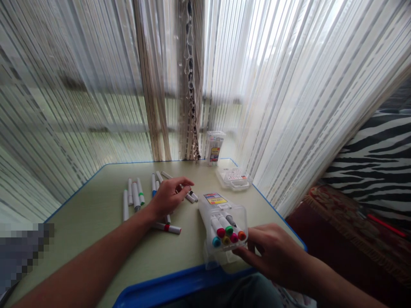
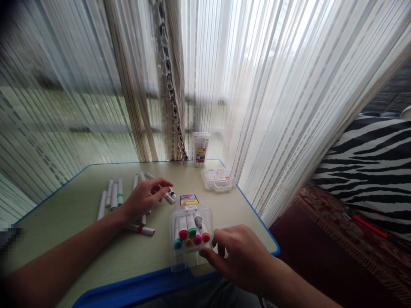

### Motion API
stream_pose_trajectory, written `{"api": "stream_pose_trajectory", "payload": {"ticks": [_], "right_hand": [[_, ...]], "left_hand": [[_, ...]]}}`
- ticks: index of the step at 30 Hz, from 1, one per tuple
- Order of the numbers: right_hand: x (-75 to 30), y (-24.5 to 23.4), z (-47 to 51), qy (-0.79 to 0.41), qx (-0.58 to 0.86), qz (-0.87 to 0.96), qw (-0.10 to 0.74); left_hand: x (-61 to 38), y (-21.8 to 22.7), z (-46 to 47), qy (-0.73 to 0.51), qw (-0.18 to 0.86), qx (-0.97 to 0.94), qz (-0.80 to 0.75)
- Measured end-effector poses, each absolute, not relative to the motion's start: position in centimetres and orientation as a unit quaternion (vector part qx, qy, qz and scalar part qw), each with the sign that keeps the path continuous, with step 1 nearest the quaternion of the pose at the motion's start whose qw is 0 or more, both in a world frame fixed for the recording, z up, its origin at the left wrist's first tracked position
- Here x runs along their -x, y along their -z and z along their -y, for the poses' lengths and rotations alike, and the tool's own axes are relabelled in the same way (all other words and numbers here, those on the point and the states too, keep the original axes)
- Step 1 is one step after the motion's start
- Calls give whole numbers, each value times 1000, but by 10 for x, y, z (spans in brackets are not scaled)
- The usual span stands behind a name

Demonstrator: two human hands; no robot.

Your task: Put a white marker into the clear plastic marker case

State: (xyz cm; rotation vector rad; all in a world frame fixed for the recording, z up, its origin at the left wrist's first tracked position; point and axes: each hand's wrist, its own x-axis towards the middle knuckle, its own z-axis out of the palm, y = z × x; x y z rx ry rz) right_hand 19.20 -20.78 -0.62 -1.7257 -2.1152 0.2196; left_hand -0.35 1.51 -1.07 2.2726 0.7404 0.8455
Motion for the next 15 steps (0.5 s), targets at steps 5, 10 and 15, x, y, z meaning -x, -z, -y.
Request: {"api": "stream_pose_trajectory", "payload": {"ticks": [5, 10, 15], "right_hand": [[-202, -14, 220, -84, 604, 776, 165], [-226, -53, 206, -76, 608, 754, 236], [-227, -70, 117, -117, 601, 685, 396]], "left_hand": [[4, 11, -15, -321, 293, -855, -283], [5, 8, -16, -334, 287, -852, -285], [9, 0, -20, -393, 263, -819, -326]]}}
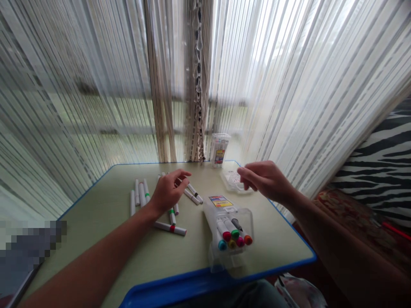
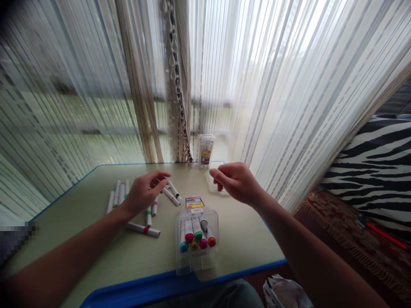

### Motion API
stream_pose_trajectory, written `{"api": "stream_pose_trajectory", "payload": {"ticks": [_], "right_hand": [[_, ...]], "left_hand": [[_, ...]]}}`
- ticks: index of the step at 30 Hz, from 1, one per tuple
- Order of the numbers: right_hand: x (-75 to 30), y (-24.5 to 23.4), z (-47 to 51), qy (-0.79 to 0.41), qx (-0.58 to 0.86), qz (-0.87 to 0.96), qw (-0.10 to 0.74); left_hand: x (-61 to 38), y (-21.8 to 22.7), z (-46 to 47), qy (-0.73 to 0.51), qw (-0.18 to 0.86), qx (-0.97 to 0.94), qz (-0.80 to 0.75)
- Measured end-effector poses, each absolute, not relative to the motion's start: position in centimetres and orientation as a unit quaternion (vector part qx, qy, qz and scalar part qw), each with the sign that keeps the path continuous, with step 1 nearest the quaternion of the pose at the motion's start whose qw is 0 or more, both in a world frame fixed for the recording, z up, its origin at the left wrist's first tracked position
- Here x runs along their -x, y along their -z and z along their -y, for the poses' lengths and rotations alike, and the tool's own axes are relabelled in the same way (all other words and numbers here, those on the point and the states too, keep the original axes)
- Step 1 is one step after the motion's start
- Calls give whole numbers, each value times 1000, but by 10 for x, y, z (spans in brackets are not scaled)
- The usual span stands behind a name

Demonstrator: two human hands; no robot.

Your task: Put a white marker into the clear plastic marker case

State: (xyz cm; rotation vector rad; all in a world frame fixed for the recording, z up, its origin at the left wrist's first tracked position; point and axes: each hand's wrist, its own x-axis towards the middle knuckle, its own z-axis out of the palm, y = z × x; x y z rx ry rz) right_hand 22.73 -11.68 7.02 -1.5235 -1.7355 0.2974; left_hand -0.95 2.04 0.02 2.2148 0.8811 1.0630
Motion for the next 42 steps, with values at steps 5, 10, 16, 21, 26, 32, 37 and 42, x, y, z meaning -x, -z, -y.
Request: {"api": "stream_pose_trajectory", "payload": {"ticks": [5, 10, 16, 21, 26, 32, 37, 42], "right_hand": [[-211, -39, 17, -181, 617, 626, 440], [-208, 0, 3, -183, 624, 633, 420], [-215, 12, 22, -128, 619, 668, 393], [-209, 13, 23, -34, 589, 717, 371], [-210, 15, 24, -30, 571, 726, 382], [-212, 16, 24, -28, 568, 724, 390], [-213, 16, 24, -22, 572, 724, 386], [-213, 16, 24, -26, 571, 727, 381]], "left_hand": [[18, -6, -33, -431, 218, -797, -362], [29, -8, -51, -445, 169, -770, -425], [35, -6, -63, -428, 152, -776, -437], [48, -10, -82, -472, 172, -744, -440], [59, -16, -93, -501, 199, -716, -443], [54, -16, -80, -362, 140, -776, -497], [64, -18, -88, -366, 108, -757, -530], [72, -12, -97, -312, 90, -760, -563]]}}
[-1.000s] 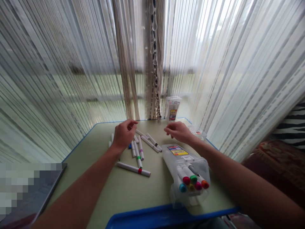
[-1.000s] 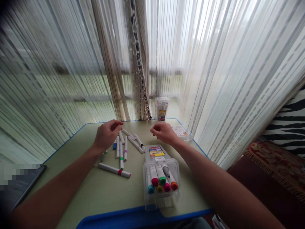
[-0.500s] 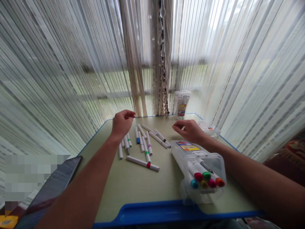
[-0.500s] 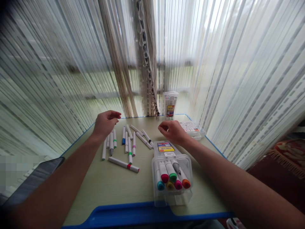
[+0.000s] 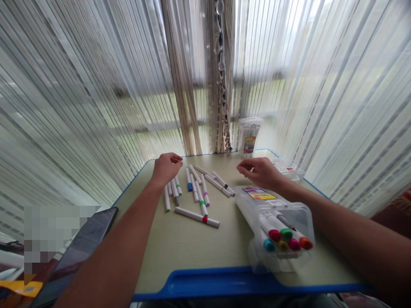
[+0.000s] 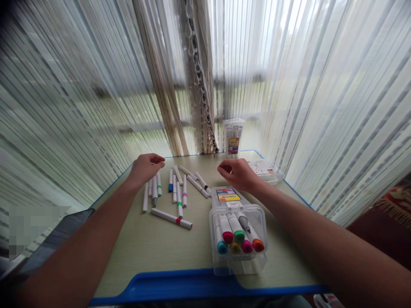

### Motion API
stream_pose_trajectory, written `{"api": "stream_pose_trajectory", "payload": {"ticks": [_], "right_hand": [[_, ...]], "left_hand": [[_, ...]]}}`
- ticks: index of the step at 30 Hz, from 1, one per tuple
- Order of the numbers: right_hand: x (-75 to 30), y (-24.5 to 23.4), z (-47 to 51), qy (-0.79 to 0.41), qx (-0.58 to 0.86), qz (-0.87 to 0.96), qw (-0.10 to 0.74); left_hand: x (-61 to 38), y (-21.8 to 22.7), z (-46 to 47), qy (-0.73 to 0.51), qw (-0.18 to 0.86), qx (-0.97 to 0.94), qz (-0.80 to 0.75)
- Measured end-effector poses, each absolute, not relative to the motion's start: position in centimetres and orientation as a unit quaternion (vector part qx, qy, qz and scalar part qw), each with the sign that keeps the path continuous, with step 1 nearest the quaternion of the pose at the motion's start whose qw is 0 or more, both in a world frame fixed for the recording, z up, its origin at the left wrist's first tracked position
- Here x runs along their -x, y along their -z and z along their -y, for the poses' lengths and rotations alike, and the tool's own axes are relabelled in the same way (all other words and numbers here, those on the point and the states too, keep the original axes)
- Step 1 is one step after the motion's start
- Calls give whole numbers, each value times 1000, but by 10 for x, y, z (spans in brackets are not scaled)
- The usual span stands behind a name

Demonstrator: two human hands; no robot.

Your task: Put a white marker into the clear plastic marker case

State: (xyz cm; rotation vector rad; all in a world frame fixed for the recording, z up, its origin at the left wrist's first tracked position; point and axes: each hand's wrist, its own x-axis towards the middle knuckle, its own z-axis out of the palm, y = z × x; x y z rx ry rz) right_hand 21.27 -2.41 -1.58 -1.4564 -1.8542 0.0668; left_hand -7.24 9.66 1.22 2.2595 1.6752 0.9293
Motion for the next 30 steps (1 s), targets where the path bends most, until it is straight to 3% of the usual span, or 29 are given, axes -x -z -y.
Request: {"api": "stream_pose_trajectory", "payload": {"ticks": [14, 30], "right_hand": [[-212, 15, 25, -32, 576, 726, 373], [-215, 18, 22, -31, 576, 728, 371]], "left_hand": [[63, 15, -101, -140, 62, -798, -583], [59, 9, -93, -120, 96, -798, -583]]}}
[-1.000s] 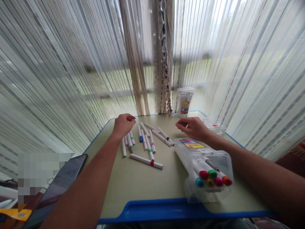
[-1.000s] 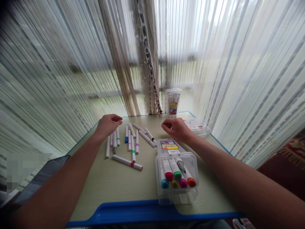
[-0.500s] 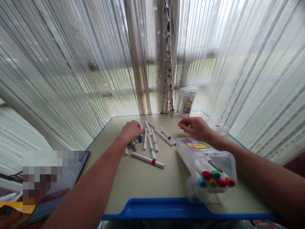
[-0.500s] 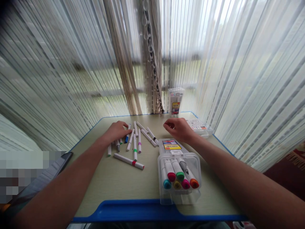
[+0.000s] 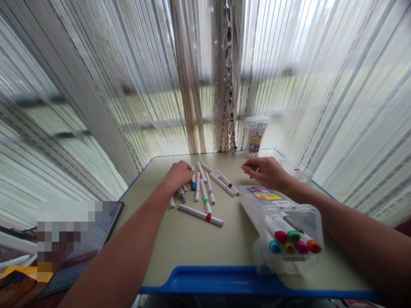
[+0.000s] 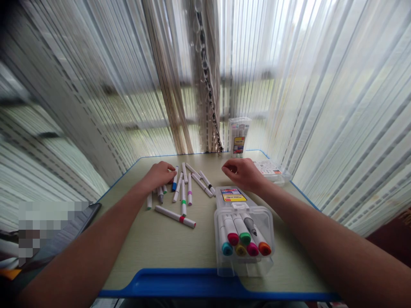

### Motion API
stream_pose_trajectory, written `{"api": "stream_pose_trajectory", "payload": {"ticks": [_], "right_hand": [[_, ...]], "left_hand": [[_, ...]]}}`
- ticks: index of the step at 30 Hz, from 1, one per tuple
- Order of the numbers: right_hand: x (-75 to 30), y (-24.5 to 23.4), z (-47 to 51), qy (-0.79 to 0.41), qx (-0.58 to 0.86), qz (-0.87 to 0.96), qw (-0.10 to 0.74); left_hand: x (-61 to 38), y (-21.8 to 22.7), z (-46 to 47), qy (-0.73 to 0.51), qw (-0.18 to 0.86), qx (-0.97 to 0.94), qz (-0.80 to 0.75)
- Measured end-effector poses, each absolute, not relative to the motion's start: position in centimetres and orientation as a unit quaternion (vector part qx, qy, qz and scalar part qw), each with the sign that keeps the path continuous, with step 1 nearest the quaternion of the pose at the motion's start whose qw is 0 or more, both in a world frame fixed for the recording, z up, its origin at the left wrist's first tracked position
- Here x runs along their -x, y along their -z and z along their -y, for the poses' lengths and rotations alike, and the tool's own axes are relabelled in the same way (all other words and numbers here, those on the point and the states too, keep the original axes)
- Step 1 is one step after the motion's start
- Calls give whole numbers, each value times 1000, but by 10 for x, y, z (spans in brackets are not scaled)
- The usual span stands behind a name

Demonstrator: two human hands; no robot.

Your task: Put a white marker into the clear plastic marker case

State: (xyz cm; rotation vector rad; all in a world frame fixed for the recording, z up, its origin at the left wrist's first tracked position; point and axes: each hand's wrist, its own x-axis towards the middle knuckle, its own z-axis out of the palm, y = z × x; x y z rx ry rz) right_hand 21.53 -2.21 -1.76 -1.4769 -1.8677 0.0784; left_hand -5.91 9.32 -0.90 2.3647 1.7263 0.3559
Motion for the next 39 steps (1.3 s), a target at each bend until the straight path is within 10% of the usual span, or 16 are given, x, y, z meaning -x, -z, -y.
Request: {"api": "stream_pose_trajectory", "payload": {"ticks": [39], "right_hand": [[-216, 21, 22, -39, 575, 734, 359]], "left_hand": [[95, -2, -114, -66, 74, -752, -651]]}}
